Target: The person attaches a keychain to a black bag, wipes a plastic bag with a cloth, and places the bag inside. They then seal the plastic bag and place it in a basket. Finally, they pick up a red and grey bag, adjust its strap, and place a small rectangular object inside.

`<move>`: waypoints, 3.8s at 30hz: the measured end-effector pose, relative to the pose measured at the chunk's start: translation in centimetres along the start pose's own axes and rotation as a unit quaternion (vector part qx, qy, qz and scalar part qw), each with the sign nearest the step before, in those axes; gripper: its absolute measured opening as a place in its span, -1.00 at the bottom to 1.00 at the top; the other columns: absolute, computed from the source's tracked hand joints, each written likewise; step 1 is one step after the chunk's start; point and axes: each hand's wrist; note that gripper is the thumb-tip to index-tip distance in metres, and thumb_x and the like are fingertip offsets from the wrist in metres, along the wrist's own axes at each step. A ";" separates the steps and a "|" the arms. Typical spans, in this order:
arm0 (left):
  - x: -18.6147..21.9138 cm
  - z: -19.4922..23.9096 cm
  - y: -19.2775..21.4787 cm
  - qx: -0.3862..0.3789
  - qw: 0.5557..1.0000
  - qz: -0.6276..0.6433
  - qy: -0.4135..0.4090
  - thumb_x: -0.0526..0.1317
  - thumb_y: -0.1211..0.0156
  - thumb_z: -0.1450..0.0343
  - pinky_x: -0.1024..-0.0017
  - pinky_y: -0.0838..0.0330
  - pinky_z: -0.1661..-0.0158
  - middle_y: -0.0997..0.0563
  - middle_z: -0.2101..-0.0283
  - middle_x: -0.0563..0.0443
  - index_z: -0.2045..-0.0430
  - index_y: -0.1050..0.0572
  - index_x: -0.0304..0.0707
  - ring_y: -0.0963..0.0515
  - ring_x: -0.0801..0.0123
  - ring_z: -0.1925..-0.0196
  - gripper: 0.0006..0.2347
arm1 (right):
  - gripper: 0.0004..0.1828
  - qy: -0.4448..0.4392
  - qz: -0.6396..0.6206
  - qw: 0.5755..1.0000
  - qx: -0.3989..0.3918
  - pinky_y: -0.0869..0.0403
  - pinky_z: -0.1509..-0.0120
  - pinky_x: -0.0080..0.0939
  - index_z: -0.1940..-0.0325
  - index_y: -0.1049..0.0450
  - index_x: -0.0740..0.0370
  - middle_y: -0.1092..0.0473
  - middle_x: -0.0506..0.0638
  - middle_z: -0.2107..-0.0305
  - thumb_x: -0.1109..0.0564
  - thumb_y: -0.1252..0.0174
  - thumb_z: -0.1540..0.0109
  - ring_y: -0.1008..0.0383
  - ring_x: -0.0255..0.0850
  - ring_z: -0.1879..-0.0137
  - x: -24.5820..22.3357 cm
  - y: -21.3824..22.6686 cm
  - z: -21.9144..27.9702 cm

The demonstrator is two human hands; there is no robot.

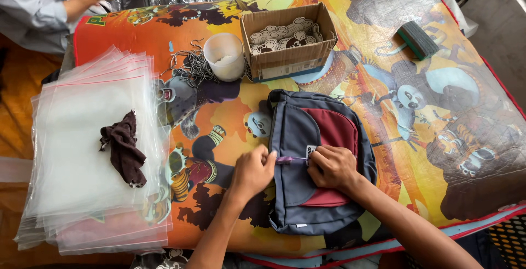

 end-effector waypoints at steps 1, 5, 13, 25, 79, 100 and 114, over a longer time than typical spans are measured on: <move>0.0 0.4 0.1 0.002 1.000 -0.001 -0.001 -0.08 -0.10 -0.42 0.08 -0.42 0.36 -0.42 0.80 0.00 0.64 -0.47 -0.19 -0.56 -0.01 0.59 -0.74 | -0.86 0.002 0.000 1.000 0.002 -0.31 0.62 -0.27 0.59 -0.26 0.10 -0.12 -0.04 0.71 0.20 -0.08 -0.03 -0.27 -0.14 0.67 0.2 0.0 -0.1; -1.1 1.7 0.7 -0.044 0.999 0.006 -0.008 -0.08 -0.04 -0.45 0.18 -0.48 0.38 -0.43 0.79 -0.01 0.65 -0.43 -0.20 -0.60 0.01 0.56 -0.72 | -0.87 -0.008 -0.004 1.000 0.001 -0.32 0.61 -0.28 0.58 -0.28 0.11 -0.13 -0.04 0.70 0.21 -0.07 -0.04 -0.27 -0.15 0.66 0.0 -0.4 0.2; -1.8 0.9 0.9 -0.049 0.999 0.013 -0.016 -0.09 -0.01 -0.48 0.10 -0.43 0.41 -0.50 0.67 -0.23 0.58 -0.46 -0.22 -0.59 -0.13 0.51 -0.73 | -0.79 0.101 -0.155 0.983 -0.003 -0.28 0.64 -0.27 0.66 -0.23 0.06 -0.13 -0.07 0.71 0.19 -0.04 -0.07 -0.22 -0.18 0.69 0.3 0.1 0.2; -1.1 0.9 1.0 -0.033 0.999 0.013 -0.011 -0.11 -0.02 -0.48 0.11 -0.42 0.43 -0.49 0.69 -0.26 0.63 -0.44 -0.24 -0.58 -0.18 0.52 -0.72 | -0.78 0.074 -0.158 0.985 -0.003 -0.24 0.69 -0.22 0.66 -0.22 0.10 -0.10 -0.06 0.76 0.18 -0.06 -0.06 -0.20 -0.14 0.74 0.1 0.4 0.3; 7.3 -2.1 -4.7 -0.178 0.965 -0.178 -0.077 -0.08 0.03 -0.27 -0.15 -0.53 0.26 -0.63 0.42 -0.34 0.47 -0.45 -0.31 -0.67 -0.34 0.26 -0.75 | -0.51 -0.470 0.153 0.857 -0.148 -0.51 0.25 0.06 -0.01 -0.24 0.08 -0.38 0.05 0.36 -0.31 -0.07 -0.27 -0.56 0.06 0.21 -0.6 1.4 4.5; 0.7 1.8 4.9 -0.112 0.938 -0.309 0.112 -0.01 -0.01 -0.44 -0.05 -0.50 0.16 -0.52 0.07 -0.21 0.14 -0.31 -0.28 -0.60 -0.19 0.09 -0.69 | -0.48 -0.433 0.125 0.866 -0.216 -0.43 0.37 0.05 0.08 -0.27 0.11 -0.40 -0.01 0.30 -0.37 -0.05 -0.27 -0.53 0.00 0.20 -0.2 2.4 3.7; 3.0 3.2 -0.8 -0.021 0.933 -0.042 -0.358 -0.22 -0.15 -0.39 0.16 -0.36 -0.13 -0.40 0.00 -0.22 0.04 -0.41 -0.44 -0.39 0.02 -0.10 -0.69 | -0.83 -0.494 -0.047 0.817 -0.293 -0.33 0.19 -0.04 0.10 -0.37 0.00 -0.48 -0.06 0.43 -0.03 0.00 -0.29 -0.43 -0.04 0.35 -1.2 11.7 1.0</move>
Point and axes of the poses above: each hand's wrist, its own z-axis away from the middle knuckle, its own y-axis out of the back of the hand, x = y × z
